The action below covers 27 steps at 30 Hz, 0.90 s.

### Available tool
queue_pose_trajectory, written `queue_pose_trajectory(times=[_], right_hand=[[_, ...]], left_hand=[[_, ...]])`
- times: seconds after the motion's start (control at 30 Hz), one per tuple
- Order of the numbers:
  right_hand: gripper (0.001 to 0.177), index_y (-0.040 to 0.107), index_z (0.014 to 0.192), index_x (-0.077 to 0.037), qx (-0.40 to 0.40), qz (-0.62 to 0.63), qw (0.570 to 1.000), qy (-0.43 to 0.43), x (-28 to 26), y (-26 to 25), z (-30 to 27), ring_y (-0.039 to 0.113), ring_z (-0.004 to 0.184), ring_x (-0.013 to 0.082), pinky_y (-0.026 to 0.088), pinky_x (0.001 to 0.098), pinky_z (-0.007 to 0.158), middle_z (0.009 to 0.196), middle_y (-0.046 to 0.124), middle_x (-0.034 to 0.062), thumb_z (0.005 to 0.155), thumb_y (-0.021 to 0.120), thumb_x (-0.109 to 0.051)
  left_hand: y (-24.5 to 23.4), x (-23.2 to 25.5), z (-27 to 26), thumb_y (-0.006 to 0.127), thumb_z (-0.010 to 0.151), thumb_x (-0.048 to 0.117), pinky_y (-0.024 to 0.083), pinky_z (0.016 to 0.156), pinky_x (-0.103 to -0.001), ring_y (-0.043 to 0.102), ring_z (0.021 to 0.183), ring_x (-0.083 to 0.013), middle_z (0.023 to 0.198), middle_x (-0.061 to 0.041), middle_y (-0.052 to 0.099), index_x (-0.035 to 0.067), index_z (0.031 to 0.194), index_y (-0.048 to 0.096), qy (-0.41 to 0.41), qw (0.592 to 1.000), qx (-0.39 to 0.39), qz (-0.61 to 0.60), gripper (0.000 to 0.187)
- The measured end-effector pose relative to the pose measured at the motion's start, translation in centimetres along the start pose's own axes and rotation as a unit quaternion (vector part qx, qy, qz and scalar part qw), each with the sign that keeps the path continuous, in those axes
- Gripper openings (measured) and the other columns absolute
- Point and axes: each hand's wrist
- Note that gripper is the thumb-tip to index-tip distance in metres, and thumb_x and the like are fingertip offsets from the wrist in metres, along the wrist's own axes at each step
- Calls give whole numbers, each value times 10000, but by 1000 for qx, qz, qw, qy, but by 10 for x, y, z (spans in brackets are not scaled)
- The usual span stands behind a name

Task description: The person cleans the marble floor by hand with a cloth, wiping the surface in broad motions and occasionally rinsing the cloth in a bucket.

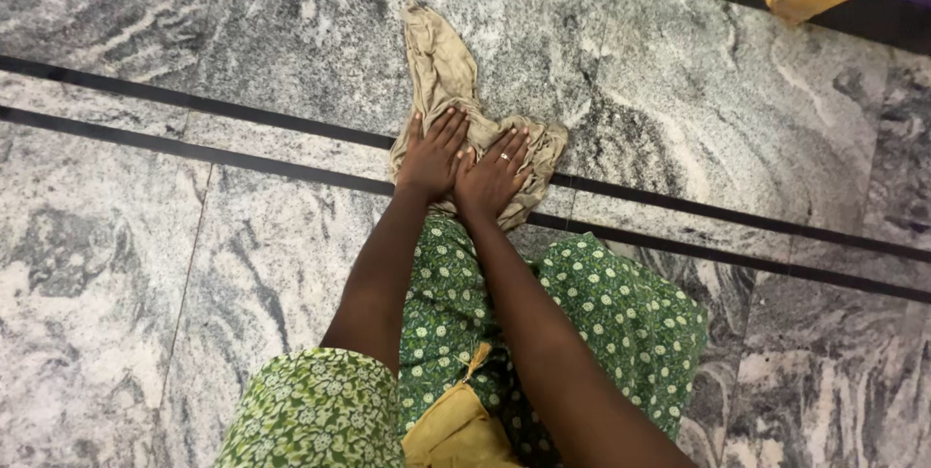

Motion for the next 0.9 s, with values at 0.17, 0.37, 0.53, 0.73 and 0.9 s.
queue_pose_trajectory(times=[0.17, 0.37, 0.53, 0.73, 0.9], right_hand=[[918, 66, 1621, 27, -42, -10, 999, 19, -5, -8, 6, 25, 1589, 340, 73, 583, 1248, 1716, 3, 204, 1011, 432, -552], [963, 51, 1615, 37, -10, -5, 995, 101, -20, -10, 21, 31, 1584, 348, 98, 616, 1240, 1705, 7, 229, 1016, 401, -631], [1021, 36, 1606, 58, -17, -21, 990, 141, -32, -13, 35, 12, 1580, 360, 141, 631, 1229, 1701, 2, 248, 991, 395, -673], [1016, 29, 1603, 73, -23, -11, 986, 167, -44, -22, 61, -19, 1587, 379, 152, 681, 1204, 1707, -8, 257, 1008, 370, -677], [1023, 20, 1605, 79, -22, -12, 984, 177, -52, -18, 99, -30, 1586, 384, 110, 679, 1211, 1701, -26, 263, 1008, 353, -681]], left_hand=[[-6, -3, 7, 314, 1071, 405, 29, 1258, -603, 155, 1574, -161, 1709, 14, 220, 165, 1630, 275, 3, 1000, -14, -4, 610], [-13, -9, 31, 337, 1061, 403, 45, 1250, -597, 174, 1564, -163, 1706, 3, 236, 165, 1631, 274, 16, 1000, 13, -22, 621], [-18, -14, 48, 362, 1065, 397, 46, 1258, -603, 185, 1571, -158, 1707, 6, 252, 167, 1639, 277, 24, 999, 9, -35, 625], [-25, -20, 77, 386, 1049, 383, 45, 1253, -601, 219, 1551, -145, 1691, 26, 285, 195, 1634, 289, 26, 999, 10, -23, 622], [-27, -29, 111, 359, 1075, 405, 29, 1261, -585, 236, 1558, -144, 1690, 28, 304, 233, 1636, 290, 10, 999, 15, -38, 591]])
Point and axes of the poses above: each hand's wrist, its own z-axis towards the middle knuckle, its own y-axis out of the palm, x = y × z
